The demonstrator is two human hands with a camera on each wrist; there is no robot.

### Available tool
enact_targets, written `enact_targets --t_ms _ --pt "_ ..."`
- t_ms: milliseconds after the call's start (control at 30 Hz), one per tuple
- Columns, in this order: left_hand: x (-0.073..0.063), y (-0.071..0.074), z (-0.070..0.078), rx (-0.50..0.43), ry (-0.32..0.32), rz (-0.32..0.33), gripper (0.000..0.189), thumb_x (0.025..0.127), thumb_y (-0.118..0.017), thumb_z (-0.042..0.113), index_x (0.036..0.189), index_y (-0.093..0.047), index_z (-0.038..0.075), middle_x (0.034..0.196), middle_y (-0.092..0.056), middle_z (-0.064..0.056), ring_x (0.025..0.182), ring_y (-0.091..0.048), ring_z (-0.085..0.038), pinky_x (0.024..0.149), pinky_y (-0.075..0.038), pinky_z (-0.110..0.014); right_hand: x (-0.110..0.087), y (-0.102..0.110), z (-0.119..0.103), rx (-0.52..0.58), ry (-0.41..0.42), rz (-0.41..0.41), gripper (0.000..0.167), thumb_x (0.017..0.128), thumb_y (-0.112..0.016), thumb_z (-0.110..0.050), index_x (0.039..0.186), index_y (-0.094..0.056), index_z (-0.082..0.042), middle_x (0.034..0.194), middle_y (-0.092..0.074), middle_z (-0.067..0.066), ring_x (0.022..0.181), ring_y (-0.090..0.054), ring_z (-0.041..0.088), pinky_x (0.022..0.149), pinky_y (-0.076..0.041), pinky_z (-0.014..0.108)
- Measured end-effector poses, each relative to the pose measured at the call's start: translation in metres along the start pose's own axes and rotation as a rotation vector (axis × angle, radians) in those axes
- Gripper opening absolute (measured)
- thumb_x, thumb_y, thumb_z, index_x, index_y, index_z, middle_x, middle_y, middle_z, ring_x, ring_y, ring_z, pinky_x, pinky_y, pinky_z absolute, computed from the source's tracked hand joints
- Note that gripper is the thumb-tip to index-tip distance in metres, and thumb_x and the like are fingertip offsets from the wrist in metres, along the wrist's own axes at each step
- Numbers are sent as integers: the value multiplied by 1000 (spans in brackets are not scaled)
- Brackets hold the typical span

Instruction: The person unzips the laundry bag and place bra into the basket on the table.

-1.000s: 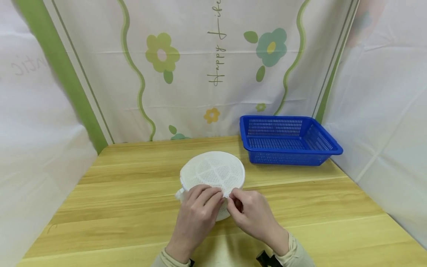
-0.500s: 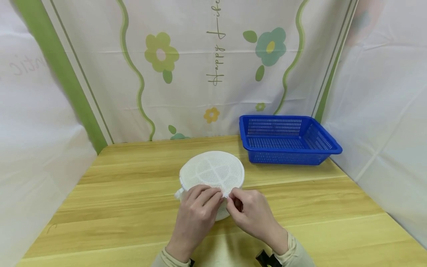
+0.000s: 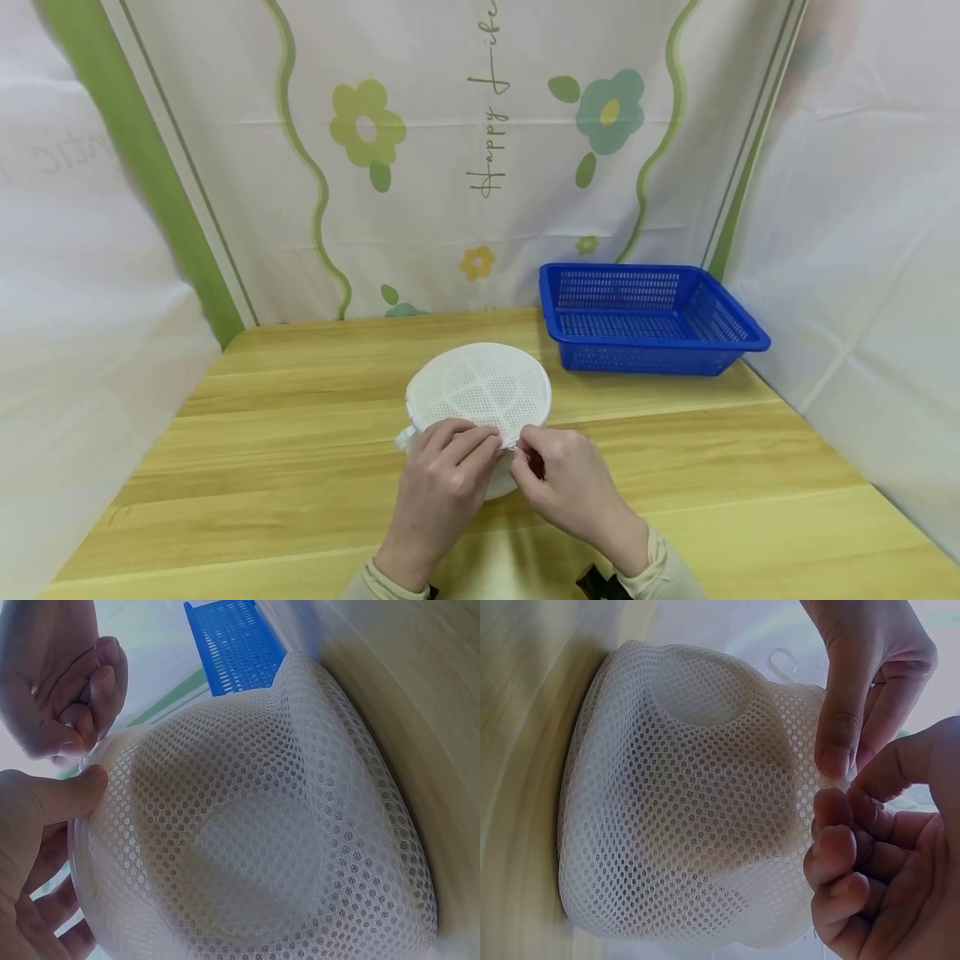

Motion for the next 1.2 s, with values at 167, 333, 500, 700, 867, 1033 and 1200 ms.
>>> enact_targets --t_ms 167,333,500,700,867,1033,1200 --pt "-1 -1 1 -2 5 -14 11 83 -75 13 91 -77 7 95 -73 -1 85 -64 -21 76 -54 -36 -3 1 0 -1 1 10 30 74 -62 -4 64 -43 -24 57 -33 -19 48 -30 -7 38 -22 11" --pt "0 0 2 8 -1 -19 11 82 -76 13 91 -77 7 95 -73 -1 84 -64 -21 75 -54 -36 -4 2 -2 -3 11 30 30 74 -62 -4 63 -43 -25 57 -32 -20 48 -29 -8 38 -20 10" --pt "3 1 2 9 0 -17 10 84 -74 11 91 -77 6 94 -73 -2 84 -64 -21 76 -54 -35 -2 3 -2 -12 21 41 30 75 -63 -5 64 -44 -25 57 -33 -20 49 -29 -8 38 -21 10" --pt "4 1 1 11 -3 -10 9 85 -73 11 91 -77 6 94 -73 -2 84 -64 -21 76 -54 -35 1 4 -3 -26 23 40 28 75 -62 -5 63 -45 -24 57 -34 -19 48 -30 -6 38 -21 11" --pt "3 1 -1 13 7 -19 10 88 -70 12 92 -78 6 95 -73 -2 85 -64 -22 76 -54 -37 2 3 0 -21 7 45 28 74 -61 -4 62 -45 -23 56 -34 -18 48 -31 -6 38 -22 11" --pt "2 0 -1 13 4 -14 11 90 -67 12 92 -77 6 94 -73 -1 84 -64 -22 74 -54 -37 0 1 2 -16 -2 45 27 74 -61 -4 63 -45 -23 56 -35 -18 48 -31 -6 38 -23 11" --pt "2 -1 1 -16 14 -26 9 87 -72 13 92 -76 6 95 -72 -1 86 -64 -21 72 -53 -34 -2 0 3 -1 -3 33 27 77 -61 -3 65 -46 -22 58 -35 -18 49 -32 -6 39 -24 11"
Point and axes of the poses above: each hand's wrist, its own x-axis towards the middle knuckle, its own y-axis out of the back of the hand, z = x × y, the point moved 4 cm from there along x, towards the middle knuckle
